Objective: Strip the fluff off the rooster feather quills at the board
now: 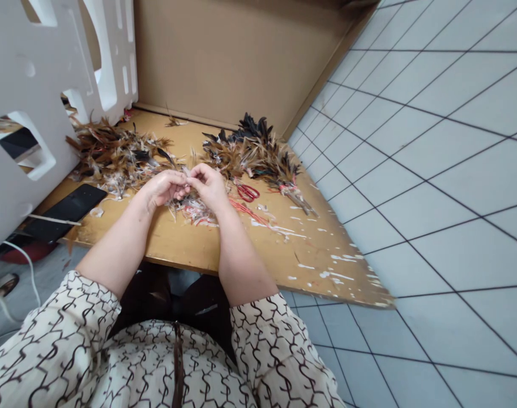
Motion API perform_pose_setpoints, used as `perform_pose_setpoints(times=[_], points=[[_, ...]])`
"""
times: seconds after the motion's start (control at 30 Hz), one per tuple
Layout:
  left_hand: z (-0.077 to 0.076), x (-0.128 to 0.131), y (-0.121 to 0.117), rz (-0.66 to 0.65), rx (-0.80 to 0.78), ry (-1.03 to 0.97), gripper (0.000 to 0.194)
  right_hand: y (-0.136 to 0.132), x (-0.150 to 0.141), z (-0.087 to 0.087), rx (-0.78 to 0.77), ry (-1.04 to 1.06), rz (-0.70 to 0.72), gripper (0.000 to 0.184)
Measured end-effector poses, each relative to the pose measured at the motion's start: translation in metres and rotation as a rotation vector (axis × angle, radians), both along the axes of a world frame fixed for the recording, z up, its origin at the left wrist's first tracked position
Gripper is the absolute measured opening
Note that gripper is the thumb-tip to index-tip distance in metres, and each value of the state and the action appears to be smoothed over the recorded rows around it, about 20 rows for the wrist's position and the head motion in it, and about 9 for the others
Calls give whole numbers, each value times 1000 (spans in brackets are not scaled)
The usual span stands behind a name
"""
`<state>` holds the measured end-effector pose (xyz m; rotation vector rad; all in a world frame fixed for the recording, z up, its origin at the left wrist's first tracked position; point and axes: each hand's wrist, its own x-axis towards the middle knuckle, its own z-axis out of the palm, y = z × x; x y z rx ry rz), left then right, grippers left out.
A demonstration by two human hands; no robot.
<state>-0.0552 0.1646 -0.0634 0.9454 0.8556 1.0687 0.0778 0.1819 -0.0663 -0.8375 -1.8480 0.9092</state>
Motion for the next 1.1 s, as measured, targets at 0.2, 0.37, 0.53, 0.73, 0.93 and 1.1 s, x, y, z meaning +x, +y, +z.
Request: perform_pose_setpoints(times=[0.2, 0.37, 0.53, 0.73, 0.93, 1.1], points=[[-1, 2, 0, 36, 2, 88, 6, 8, 2, -3, 6, 17, -21, 17], [1, 8, -4, 96, 18, 186, 8, 13, 4, -8, -93, 105, 10, 20], [-1, 16, -5, 298, 111, 238, 20, 15, 4, -11, -142, 140, 0, 19], [-2, 18, -5, 372, 257, 172, 19, 15, 5, -11, -133, 153, -20, 18], [3, 18, -8, 404, 276, 111, 9, 12, 3, -11, -118, 106, 1, 21], [-1, 17, -4, 416, 254, 83, 12, 11, 3, -12, -161, 171, 63, 27]])
